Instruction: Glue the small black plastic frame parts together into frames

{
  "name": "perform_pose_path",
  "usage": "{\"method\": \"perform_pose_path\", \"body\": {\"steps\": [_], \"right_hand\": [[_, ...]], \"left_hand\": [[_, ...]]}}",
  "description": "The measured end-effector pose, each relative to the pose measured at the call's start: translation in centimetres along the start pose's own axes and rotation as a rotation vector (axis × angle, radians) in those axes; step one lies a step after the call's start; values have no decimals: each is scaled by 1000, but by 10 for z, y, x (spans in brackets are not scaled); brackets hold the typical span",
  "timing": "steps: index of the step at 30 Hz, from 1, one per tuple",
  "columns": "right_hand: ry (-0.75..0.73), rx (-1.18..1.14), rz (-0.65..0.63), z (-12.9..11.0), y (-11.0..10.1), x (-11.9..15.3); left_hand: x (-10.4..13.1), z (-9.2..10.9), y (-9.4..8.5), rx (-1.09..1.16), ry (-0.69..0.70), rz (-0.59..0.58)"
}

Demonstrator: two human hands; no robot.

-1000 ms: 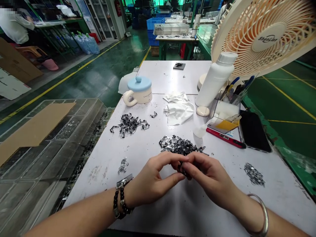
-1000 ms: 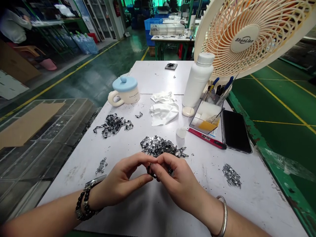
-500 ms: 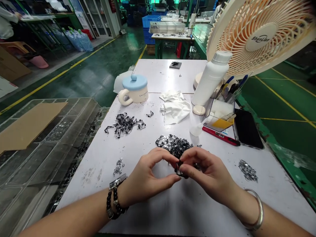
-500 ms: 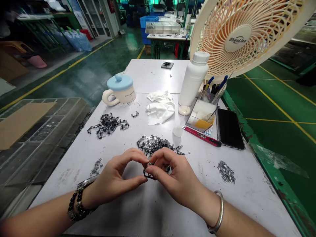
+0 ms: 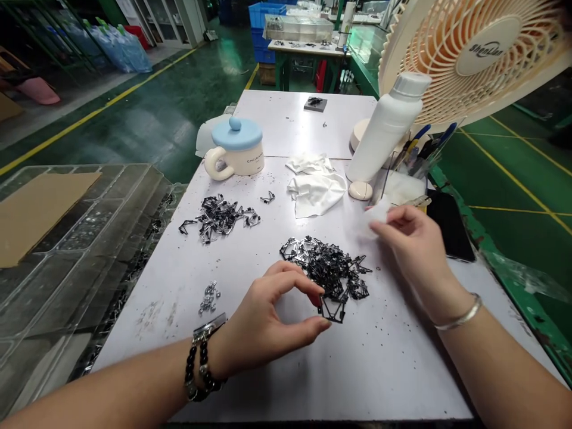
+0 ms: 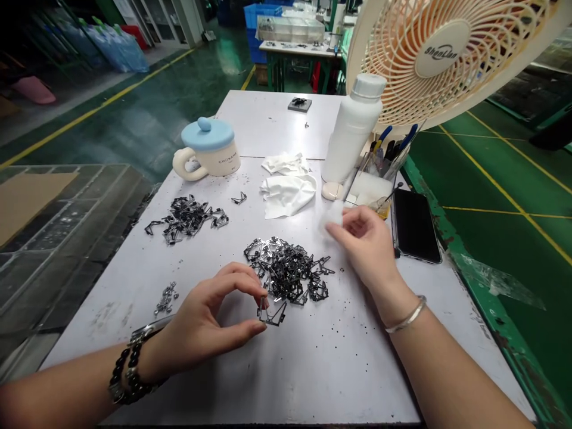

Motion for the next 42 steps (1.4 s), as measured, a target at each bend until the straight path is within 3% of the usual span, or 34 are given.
{"method": "perform_pose_path", "body": {"steps": [4,10,16,20,42], "right_hand": [[241,-297,-42,-16,-6,10],[475,-613,94,-37,-12,31],[232,-553,-144,-48,-7,56],[188,-537,-202,-46,-3,65],[229,-543,-232,-45,0,68]], "left_hand": [[0,0,0,23,-28,-21],[-1,3,0,22,-39,-48],[0,0,3,12,18,-107],[0,0,5,-5,20,-125],[0,3,5,-22,61,-144]]}}
Point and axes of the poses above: each hand's wrist, its own x-axis away from the middle knuckle, its own y-axis out of the palm, z = x × y, the point moved 2 cm from there along -x, towards the middle knuckle, and after that the axes turned 12 degrees about z, right-handed, at the moved point
